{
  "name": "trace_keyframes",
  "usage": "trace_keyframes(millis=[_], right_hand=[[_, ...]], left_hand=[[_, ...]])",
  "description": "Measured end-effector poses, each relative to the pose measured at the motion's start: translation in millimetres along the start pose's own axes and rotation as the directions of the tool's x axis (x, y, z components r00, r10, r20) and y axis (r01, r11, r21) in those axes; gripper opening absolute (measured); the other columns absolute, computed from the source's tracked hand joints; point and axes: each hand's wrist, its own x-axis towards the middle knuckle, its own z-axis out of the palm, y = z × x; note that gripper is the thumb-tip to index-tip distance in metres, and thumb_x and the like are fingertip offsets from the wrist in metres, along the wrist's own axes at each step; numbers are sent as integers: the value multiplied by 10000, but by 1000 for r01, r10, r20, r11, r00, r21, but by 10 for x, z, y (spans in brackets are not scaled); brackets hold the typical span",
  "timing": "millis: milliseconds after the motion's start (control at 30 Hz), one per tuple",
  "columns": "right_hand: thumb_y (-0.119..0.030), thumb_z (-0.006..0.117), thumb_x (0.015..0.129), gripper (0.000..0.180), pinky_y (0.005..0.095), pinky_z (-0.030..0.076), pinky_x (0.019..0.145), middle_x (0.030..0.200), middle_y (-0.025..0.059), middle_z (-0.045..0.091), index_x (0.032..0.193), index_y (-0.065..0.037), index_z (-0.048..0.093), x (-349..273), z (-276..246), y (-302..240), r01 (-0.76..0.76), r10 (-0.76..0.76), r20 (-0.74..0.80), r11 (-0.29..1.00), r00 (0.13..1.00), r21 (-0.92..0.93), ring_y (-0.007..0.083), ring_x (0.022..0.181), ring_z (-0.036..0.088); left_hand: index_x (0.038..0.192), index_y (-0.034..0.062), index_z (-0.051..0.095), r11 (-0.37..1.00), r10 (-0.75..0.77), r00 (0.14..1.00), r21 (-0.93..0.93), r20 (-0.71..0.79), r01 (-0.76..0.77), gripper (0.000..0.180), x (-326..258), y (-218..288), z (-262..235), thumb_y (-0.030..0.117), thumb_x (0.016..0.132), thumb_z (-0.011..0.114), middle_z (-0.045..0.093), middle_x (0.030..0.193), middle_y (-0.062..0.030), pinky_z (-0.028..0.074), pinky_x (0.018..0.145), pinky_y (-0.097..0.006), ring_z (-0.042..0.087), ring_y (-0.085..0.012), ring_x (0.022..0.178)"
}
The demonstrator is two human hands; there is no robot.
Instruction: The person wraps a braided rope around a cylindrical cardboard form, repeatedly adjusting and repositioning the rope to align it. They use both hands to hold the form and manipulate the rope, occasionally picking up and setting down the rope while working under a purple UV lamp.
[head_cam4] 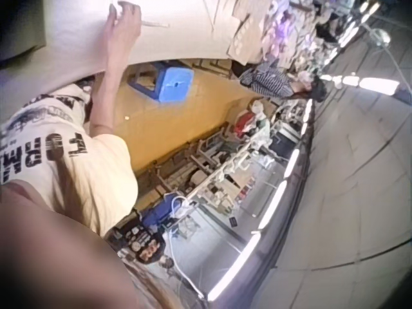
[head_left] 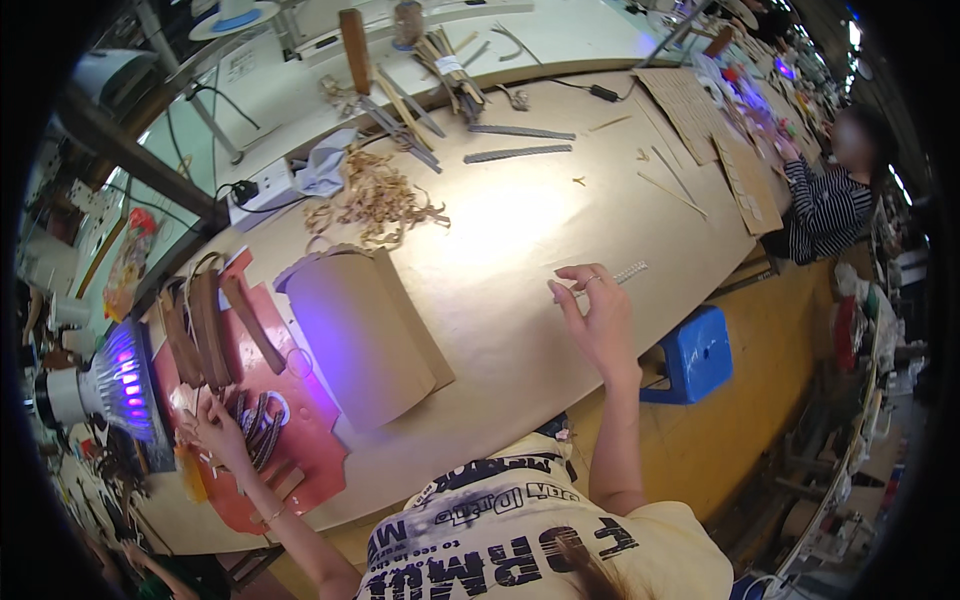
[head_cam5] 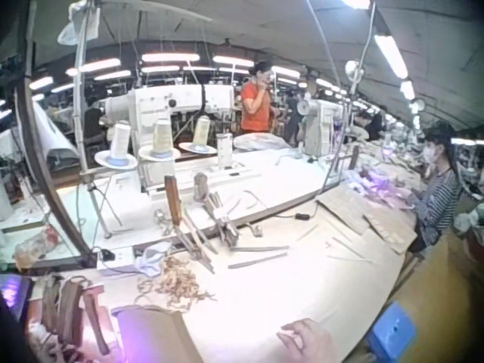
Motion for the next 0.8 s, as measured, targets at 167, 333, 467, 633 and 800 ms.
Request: trace_keyframes(millis=[167,333,467,633,800], right_hand=[[-102,671,873,281,413,429,985,1194,155,572,1141,-41,612,-58,-244,518,-105,125,73,967,989,-231,345,1125,532],[-107,657,883,253,413,432,981,1190,143,582,1124,-41,620,15,-232,655,-151,161,5,939,987,-310,346,1126,538],[-134,646,888,203,420,454,947,1133,135,627,1063,-36,674,498,-5,608,43,-36,42,984,998,-174,321,1090,564],[-158,659,879,216,418,464,915,1117,109,635,1070,-59,675,1459,551,481,261,-242,124,951,962,-168,290,1086,575],[-217,675,873,250,435,421,922,1165,92,615,1091,-95,668,2035,1091,451,373,-350,129,866,928,-332,270,1135,552]], left_hand=[[1132,-17,636,989,128,991,-83,42,-124,418,-105,180,-179,343,1033,448,642,1109,-184,376,1040,-468,603,-346,1018],[1118,-44,629,994,82,977,61,199,-96,459,-187,226,-330,356,1042,417,629,1141,-176,192,1142,-547,593,-333,1067],[1192,-30,613,959,70,997,272,39,-78,451,-281,290,-312,354,1036,435,577,1303,-174,188,1144,-552,492,-337,1273],[1323,4,542,984,170,885,34,-434,-173,452,-468,670,-426,334,1015,504,401,1464,-242,224,1153,-510,329,-369,1406],[1373,-6,482,983,147,808,-10,-570,-185,465,-807,1202,-657,226,984,585,315,1516,-259,280,1137,-474,307,-384,1418]])
